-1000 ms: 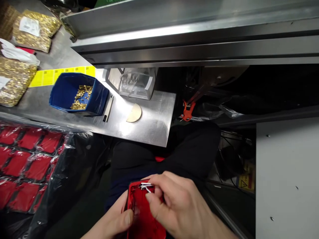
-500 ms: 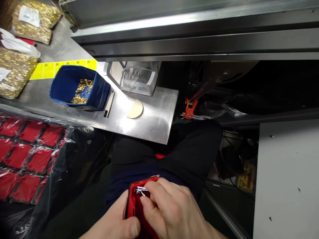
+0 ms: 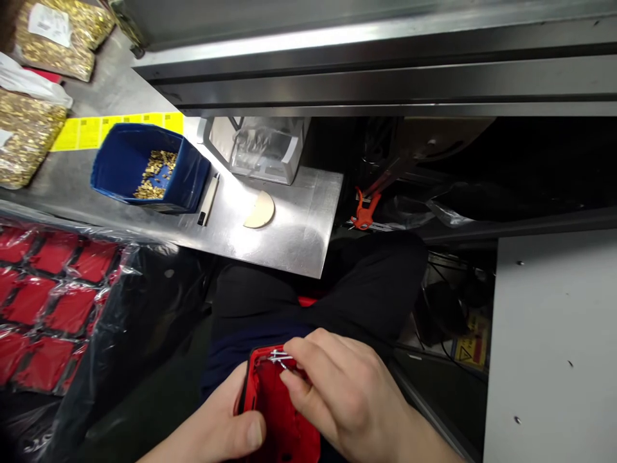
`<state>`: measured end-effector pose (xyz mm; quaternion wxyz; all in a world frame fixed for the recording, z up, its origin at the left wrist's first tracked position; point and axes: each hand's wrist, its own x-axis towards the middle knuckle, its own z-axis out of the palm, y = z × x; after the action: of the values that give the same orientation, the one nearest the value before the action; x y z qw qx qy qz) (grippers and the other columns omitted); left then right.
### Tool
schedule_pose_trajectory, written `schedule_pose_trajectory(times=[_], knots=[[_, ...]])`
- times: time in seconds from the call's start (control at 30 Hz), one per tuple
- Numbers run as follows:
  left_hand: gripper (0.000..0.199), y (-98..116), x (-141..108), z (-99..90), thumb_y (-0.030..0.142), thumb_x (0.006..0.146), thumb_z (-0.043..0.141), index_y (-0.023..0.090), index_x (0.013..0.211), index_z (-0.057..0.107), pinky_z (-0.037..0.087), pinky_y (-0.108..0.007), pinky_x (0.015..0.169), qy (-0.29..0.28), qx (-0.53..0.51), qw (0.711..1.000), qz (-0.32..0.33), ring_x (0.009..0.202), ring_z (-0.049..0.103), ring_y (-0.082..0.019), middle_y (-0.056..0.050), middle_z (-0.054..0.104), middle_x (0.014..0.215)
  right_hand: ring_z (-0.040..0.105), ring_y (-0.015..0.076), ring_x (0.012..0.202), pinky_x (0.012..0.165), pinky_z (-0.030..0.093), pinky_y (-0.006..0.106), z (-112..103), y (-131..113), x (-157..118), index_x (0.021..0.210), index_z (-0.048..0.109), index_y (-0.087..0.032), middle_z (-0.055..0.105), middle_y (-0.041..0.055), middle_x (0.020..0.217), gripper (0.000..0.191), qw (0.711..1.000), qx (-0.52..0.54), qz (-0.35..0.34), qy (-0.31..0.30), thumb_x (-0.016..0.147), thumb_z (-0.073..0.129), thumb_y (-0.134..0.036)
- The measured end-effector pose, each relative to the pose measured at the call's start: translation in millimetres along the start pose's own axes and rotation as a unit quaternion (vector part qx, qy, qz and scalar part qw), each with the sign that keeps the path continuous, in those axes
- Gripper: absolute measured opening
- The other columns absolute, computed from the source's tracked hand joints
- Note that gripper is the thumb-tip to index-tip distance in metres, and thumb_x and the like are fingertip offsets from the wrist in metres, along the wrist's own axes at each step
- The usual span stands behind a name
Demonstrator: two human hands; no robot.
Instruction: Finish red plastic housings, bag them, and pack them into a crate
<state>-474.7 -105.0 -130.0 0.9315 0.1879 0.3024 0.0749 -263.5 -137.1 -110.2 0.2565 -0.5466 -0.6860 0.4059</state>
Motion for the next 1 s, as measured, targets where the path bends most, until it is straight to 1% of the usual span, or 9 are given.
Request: schedule_pose_trajectory(times=[0.07,0.17,0.4,0.53,0.63,0.73,0.83,0.93,1.0], knots=[[0.071,1,1,-1.3,0.06,0.082,0.078,0.017,0.135,0.061,0.047,-0.033,0.082,-0.001,0.011,1.0,0.002,0.092,0.059,-0.023,-0.011,0.066,0.105,0.068,0.0183,0.081,0.073,0.055,0.031,1,1,1,0.12,0.063,-0.014,0.072,0.0065,0.094,0.02,0.997,-0.046,-0.064,0.005,0.102,0.054,-0.015],[0.069,3,3,-1.1,0.064,0.082,0.076,0.015,0.13,0.064,0.046,-0.032,0.081,-0.009,0.024,1.0,0.003,0.091,0.058,-0.024,-0.011,0.066,0.102,0.072,0.0212,0.087,0.079,0.058,0.034,1,2,4,0.122,0.062,-0.009,0.075,0.0097,0.098,0.022,0.988,-0.093,-0.119,0.015,0.101,0.056,-0.012],[0.063,9,7,2.8,0.065,0.085,0.072,0.014,0.121,0.068,0.045,-0.031,0.079,-0.036,0.046,0.998,0.019,0.089,0.056,-0.022,-0.009,0.065,0.095,0.073,0.0223,0.09,0.079,0.06,0.035,2,6,6,0.12,0.064,-0.007,0.076,0.011,0.1,0.021,0.982,-0.126,-0.143,0.004,0.1,0.058,-0.011],[0.059,10,7,0.2,0.064,0.083,0.074,0.014,0.113,0.068,0.044,-0.03,0.078,-0.028,0.053,0.998,0.015,0.085,0.053,-0.02,-0.006,0.061,0.091,0.072,0.0215,0.083,0.072,0.059,0.035,2,7,7,0.122,0.064,-0.005,0.075,0.0116,0.095,0.024,0.975,-0.156,-0.16,-0.012,0.101,0.056,-0.011],[0.054,10,7,-3.5,0.062,0.083,0.075,0.013,0.105,0.068,0.043,-0.029,0.076,-0.024,0.062,0.998,0.006,0.079,0.051,-0.018,-0.003,0.057,0.084,0.068,0.0216,0.074,0.063,0.055,0.036,-3,7,13,0.118,0.066,-0.003,0.074,0.012,0.088,0.022,0.957,-0.201,-0.207,-0.025,0.1,0.054,-0.009],[0.051,9,8,-6.2,0.058,0.084,0.076,0.014,0.106,0.067,0.042,-0.027,0.074,-0.035,0.05,0.998,-0.011,0.079,0.05,-0.017,-0.003,0.055,0.089,0.064,0.0205,0.069,0.059,0.052,0.036,-17,7,21,0.109,0.069,-0.005,0.072,0.0105,0.084,0.022,0.944,-0.207,-0.24,-0.089,0.101,0.049,-0.008],[0.06,8,9,-7.5,0.059,0.082,0.077,0.014,0.12,0.065,0.041,-0.028,0.076,-0.04,0.026,0.999,-0.021,0.083,0.05,-0.017,-0.005,0.056,0.097,0.063,0.0176,0.069,0.061,0.051,0.032,-32,10,24,0.111,0.068,-0.012,0.07,0.0064,0.084,0.024,0.959,-0.153,-0.186,-0.15,0.105,0.045,-0.015],[0.07,6,8,-8.3,0.061,0.081,0.078,0.014,0.131,0.061,0.041,-0.028,0.077,-0.039,0.016,0.999,-0.014,0.083,0.05,-0.018,-0.005,0.057,0.096,0.066,0.0174,0.075,0.066,0.053,0.031,-35,12,21,0.113,0.066,-0.014,0.07,0.0055,0.087,0.021,0.98,-0.126,-0.111,-0.107,0.107,0.047,-0.02],[0.07,5,8,-8.6,0.061,0.081,0.078,0.014,0.131,0.062,0.043,-0.029,0.078,-0.045,0.008,0.999,-0.008,0.083,0.053,-0.019,-0.006,0.059,0.095,0.068,0.0177,0.077,0.069,0.054,0.031,-29,11,19,0.114,0.065,-0.014,0.071,0.0057,0.088,0.019,0.985,-0.107,-0.1,-0.093,0.106,0.048,-0.019]])
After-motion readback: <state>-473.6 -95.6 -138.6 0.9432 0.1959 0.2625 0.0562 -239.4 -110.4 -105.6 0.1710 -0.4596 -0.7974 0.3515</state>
